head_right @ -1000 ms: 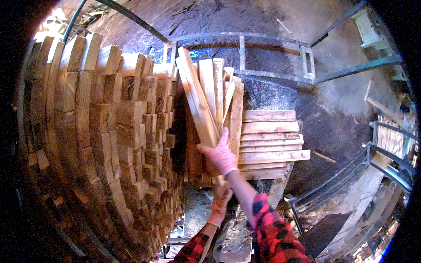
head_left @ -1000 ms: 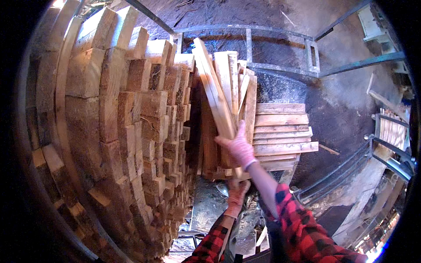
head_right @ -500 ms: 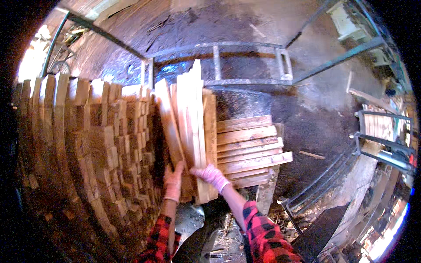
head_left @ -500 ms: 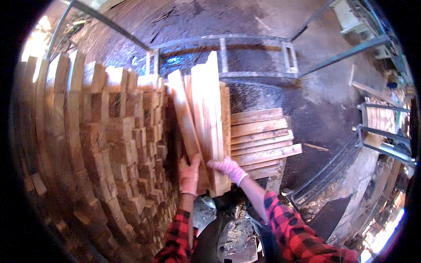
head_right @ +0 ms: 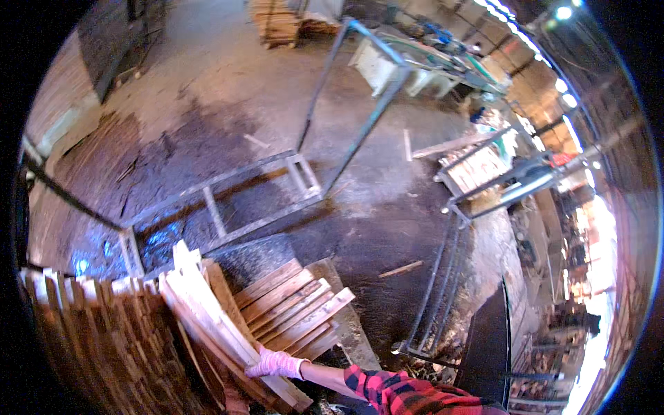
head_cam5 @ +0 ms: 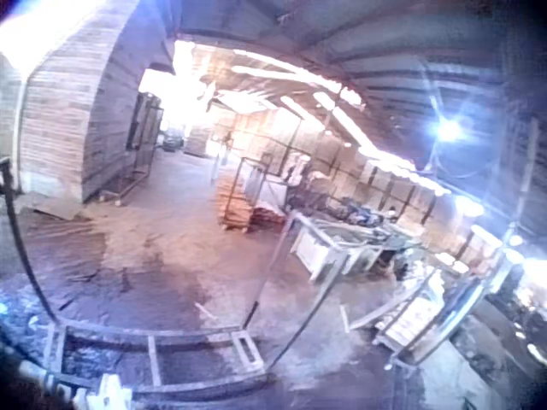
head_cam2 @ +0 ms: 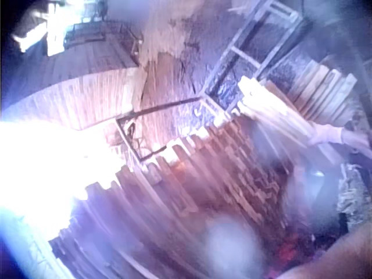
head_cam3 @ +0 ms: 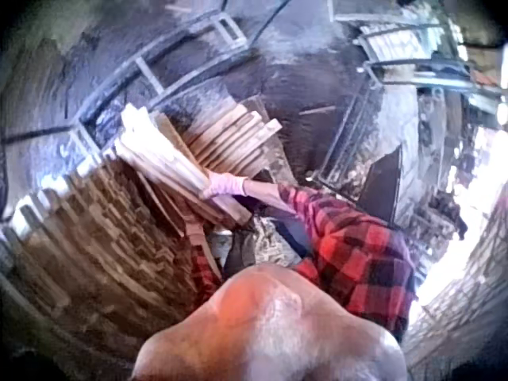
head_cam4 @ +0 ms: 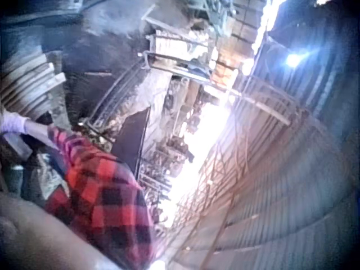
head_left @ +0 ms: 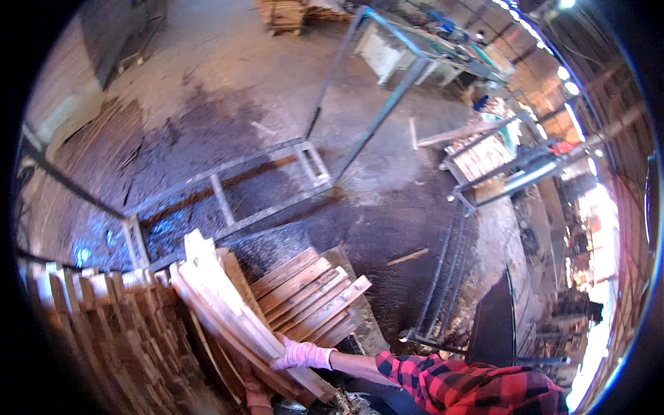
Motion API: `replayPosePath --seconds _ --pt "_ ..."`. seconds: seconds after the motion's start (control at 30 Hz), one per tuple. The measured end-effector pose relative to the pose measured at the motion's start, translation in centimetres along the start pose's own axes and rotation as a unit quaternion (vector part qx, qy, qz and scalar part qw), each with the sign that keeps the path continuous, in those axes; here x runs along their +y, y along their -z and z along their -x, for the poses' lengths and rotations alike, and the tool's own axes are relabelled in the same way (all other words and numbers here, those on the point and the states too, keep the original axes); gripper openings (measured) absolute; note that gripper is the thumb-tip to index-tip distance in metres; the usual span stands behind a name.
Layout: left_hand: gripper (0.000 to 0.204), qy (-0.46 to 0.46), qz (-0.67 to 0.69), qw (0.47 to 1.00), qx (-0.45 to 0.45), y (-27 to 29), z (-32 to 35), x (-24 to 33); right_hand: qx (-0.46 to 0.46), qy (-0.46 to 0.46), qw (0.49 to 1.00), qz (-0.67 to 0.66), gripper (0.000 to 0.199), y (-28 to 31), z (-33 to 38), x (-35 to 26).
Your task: The person picks up several wood planks from a lower stack and places them onto a higher pallet stack, aligning them next to other planks.
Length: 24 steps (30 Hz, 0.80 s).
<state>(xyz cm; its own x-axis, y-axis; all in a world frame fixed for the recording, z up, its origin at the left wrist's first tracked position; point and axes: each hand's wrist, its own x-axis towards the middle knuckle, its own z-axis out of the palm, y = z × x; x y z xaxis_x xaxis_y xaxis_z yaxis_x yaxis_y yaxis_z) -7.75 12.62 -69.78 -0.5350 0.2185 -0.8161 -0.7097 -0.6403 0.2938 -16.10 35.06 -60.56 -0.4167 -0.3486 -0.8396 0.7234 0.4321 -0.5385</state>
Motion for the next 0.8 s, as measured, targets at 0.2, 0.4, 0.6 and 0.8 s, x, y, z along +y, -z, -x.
replayPosePath --seconds 0.2,0.4,0.6,0.8 --pt "0.083 0.062 0.013 0.998 0.021 -6.2 10.5 -1.3 0.033 0.069 0.996 -0.035 0.116 -1.8 6.1 1.4" --pt "0.078 0.145 -0.057 0.984 0.083 -12.7 22.8 1.4 -0.029 -0.009 0.953 -0.302 0.083 -4.4 20.0 1.6" --pt "0.072 0.206 -0.195 0.956 0.077 -18.4 23.8 5.1 -0.062 -0.075 0.864 -0.493 0.082 -4.0 25.1 -0.6" --pt "0.070 0.192 -0.138 0.970 0.054 -18.7 13.9 2.9 0.101 -0.125 0.861 -0.482 0.063 1.3 15.1 0.6"
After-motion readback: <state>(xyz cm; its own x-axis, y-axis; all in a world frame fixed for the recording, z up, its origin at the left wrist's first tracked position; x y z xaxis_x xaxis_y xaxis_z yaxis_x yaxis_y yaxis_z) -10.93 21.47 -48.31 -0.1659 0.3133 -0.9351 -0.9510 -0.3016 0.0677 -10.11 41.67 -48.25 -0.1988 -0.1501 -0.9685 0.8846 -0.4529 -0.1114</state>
